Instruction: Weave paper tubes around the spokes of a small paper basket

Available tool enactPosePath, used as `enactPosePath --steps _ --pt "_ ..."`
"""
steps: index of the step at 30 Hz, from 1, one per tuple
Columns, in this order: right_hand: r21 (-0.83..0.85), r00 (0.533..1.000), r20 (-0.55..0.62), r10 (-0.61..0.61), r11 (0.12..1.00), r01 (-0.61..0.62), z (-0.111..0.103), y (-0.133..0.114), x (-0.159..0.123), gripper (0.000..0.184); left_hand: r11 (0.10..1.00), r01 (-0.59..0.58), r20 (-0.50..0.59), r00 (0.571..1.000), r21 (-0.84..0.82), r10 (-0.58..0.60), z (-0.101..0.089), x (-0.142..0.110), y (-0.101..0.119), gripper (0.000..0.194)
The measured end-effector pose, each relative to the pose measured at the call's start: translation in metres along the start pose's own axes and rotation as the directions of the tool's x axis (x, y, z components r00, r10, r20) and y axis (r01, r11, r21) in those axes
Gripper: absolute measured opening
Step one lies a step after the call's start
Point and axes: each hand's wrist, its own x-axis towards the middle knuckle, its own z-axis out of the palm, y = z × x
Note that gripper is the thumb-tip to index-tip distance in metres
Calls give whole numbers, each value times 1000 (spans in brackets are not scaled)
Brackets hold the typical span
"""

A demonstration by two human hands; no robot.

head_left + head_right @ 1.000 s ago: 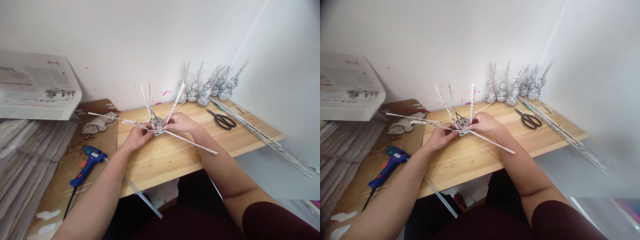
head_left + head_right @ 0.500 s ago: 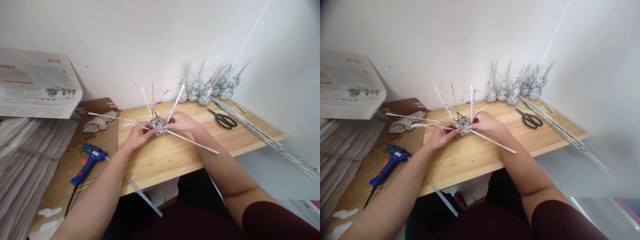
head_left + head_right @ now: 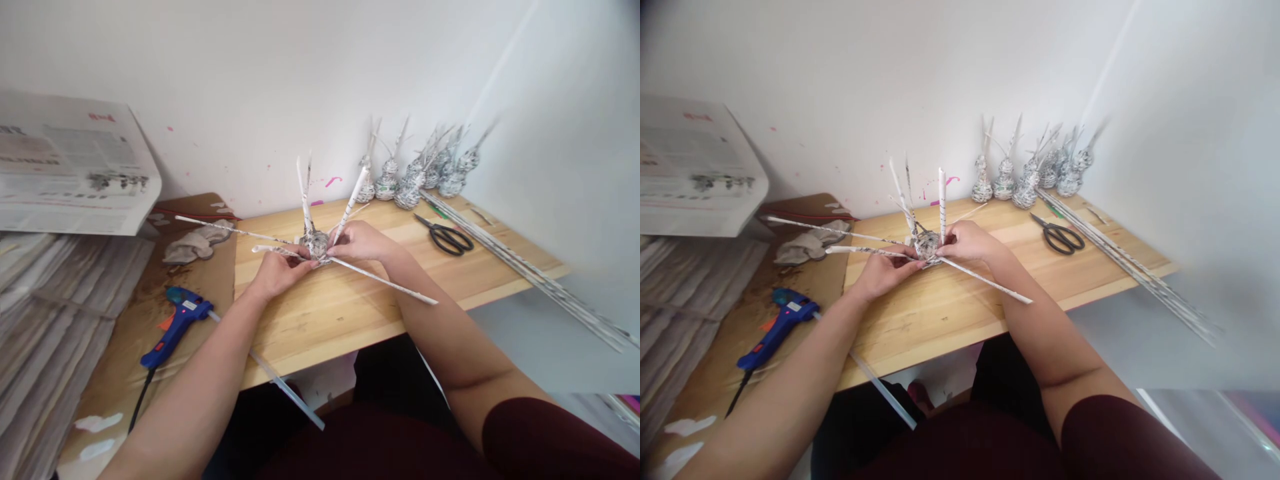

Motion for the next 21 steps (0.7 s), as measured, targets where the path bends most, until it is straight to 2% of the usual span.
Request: enactPosePath --steps 7,10,15,17,19,21 --pt "-10 1000 -6 13 1000 -13 2 2 0 12 999 6 -29 1000 43 -4 1 0 -5 23" --pt "30 1000 -19 -3 1000 3 2 2 -1 17 995 50 4 999 -84 -50 1 2 -6 26" --pt "173 988 -148 -39 983 65 -1 5 0 40 895 228 -26 966 -384 -257 -3 5 1 43" --pt "237 981 -191 -20 969 66 -1 4 0 37 864 239 -66 953 -444 -297 -5 5 4 49" --pt "267 982 -186 -22 961 72 -1 0 0 34 843 235 -92 944 -485 -317 -8 6 7 52" --pt "288 988 -149 -48 953 90 2 -7 -2 44 835 232 -99 942 -499 -321 -9 7 8 53"
